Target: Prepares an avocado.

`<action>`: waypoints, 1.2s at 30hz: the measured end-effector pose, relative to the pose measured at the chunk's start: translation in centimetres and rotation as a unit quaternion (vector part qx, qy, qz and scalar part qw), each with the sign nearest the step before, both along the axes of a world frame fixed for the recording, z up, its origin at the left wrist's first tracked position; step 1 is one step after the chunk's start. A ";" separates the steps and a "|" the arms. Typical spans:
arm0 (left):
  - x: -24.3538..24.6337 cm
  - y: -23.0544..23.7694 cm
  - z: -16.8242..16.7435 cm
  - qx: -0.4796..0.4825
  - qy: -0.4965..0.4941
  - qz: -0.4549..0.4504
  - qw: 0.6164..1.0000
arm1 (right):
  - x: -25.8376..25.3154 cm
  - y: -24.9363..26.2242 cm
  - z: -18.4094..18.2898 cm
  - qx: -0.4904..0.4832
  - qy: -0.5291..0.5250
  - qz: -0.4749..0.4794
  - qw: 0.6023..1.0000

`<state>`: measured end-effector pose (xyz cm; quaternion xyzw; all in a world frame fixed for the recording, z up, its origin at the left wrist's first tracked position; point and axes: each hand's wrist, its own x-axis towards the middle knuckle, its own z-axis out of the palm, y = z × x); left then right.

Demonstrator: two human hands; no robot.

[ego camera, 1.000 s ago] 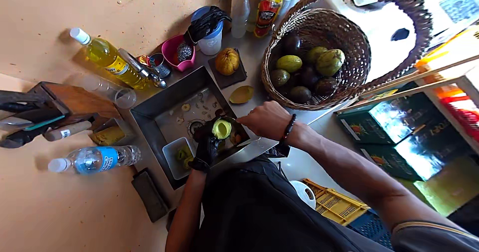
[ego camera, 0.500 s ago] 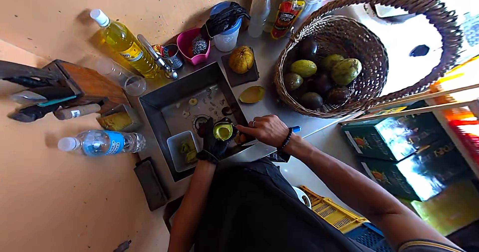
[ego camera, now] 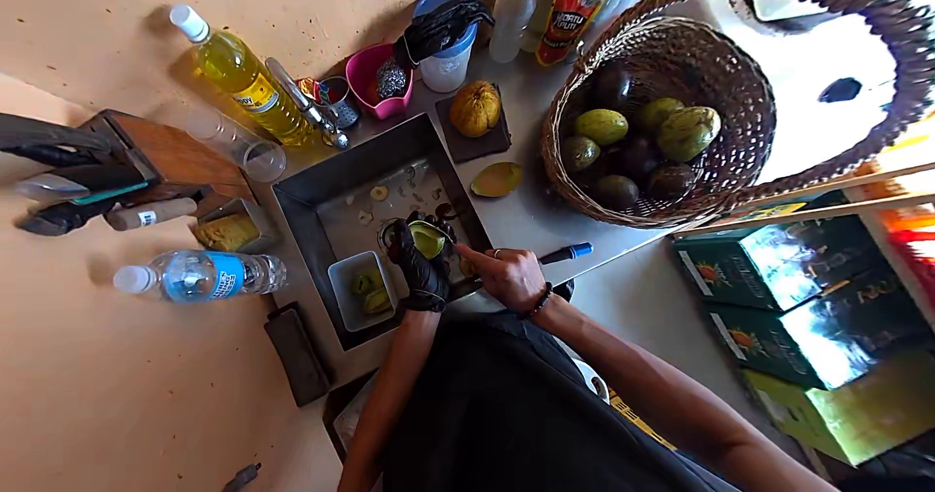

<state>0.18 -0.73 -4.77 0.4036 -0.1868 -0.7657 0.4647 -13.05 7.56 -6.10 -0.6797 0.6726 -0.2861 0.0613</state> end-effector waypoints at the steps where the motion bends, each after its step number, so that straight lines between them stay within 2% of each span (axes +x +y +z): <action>1: -0.4 -0.6 -0.6 -0.014 0.013 0.016 1.000 | 0.5 0.2 0.1 0.009 -0.030 -0.020 0.999; 7: -2.4 -2.1 -0.7 -0.042 0.041 0.083 0.995 | 2.9 0.7 0.0 0.032 -0.185 -0.102 0.977; 8: -1.8 -1.2 -0.2 -0.063 0.020 0.056 0.996 | 3.1 0.7 0.2 0.041 -0.209 -0.108 0.971; 9: -0.3 0.5 0.7 -0.094 -0.027 -0.011 0.995 | 3.3 0.7 0.3 0.047 -0.232 -0.112 0.965; 10: 1.5 2.4 1.8 -0.127 -0.109 -0.088 0.982 | 3.5 0.7 0.5 0.055 -0.258 -0.113 0.958; 11: 3.1 3.8 2.7 -0.146 -0.219 -0.160 0.951 | 3.7 0.7 0.7 0.063 -0.285 -0.115 0.950; 12: 4.6 4.7 3.2 -0.178 -0.348 -0.245 0.887 | 3.9 0.7 0.9 0.074 -0.313 -0.117 0.939; 13: 5.6 5.0 3.4 -0.235 -0.465 -0.324 0.790 | 4.0 0.6 1.2 0.093 -0.345 -0.119 0.926; 14: 6.4 5.2 3.6 -0.305 -0.549 -0.383 0.677 | 4.2 0.5 1.5 0.108 -0.377 -0.123 0.912; 15: 6.8 5.2 3.6 -0.349 -0.580 -0.407 0.613 | 4.5 0.5 1.7 0.117 -0.409 -0.129 0.896; 16: 7.0 5.1 3.5 -0.363 -0.581 -0.412 0.601 | 4.7 0.3 1.8 0.121 -0.441 -0.133 0.879; 19: 6.9 4.7 3.1 -0.300 -0.523 -0.384 0.699 | 5.4 0.1 2.3 0.133 -0.520 -0.131 0.834; 20: 6.9 4.7 3.0 -0.301 -0.524 -0.377 0.702 | 5.7 0.0 2.6 0.138 -0.547 -0.131 0.815; 22: 6.6 4.6 3.3 -0.326 -0.559 -0.387 0.657 | 6.1 -0.3 3.3 0.156 -0.621 -0.143 0.755; 23: 6.2 4.3 4.1 -0.322 -0.585 -0.420 0.615 | 6.1 -0.5 3.9 0.173 -0.667 -0.151 0.709; 25: 4.9 3.2 7.1 -0.248 -0.616 -0.549 0.507 | 5.9 -1.0 5.3 0.212 -0.742 -0.164 0.614; 26: 5.1 3.6 6.5 -0.266 -0.630 -0.521 0.511 | 5.7 -1.2 5.7 0.229 -0.769 -0.167 0.573; 28: 5.4 4.0 6.2 -0.256 -0.621 -0.478 0.566 | 5.4 -1.5 6.2 0.257 -0.812 -0.165 0.497; 29: 5.5 4.0 6.4 -0.250 -0.615 -0.476 0.577 | 5.2 -1.6 6.3 0.268 -0.829 -0.156 0.465; 32: 5.1 3.8 7.3 -0.236 -0.613 -0.506 0.559 | 4.9 -1.8 6.4 0.285 -0.870 -0.130 0.381; 33: 5.1 3.6 7.3 -0.210 -0.599 -0.505 0.585 | 4.8 -1.9 6.5 0.290 -0.876 -0.127 0.362; 34: 5.5 3.6 6.5 -0.195 -0.579 -0.480 0.630 | 4.6 -2.0 6.4 0.296 -0.877 -0.121 0.358; 35: 6.4 4.0 4.0 -0.211 -0.563 -0.425 0.676 | 4.1 -2.1 6.3 0.307 -0.865 -0.111 0.381; 36: 7.1 4.0 2.1 -0.217 -0.554 -0.399 0.698 | 3.5 -2.3 6.1 0.315 -0.836 -0.105 0.436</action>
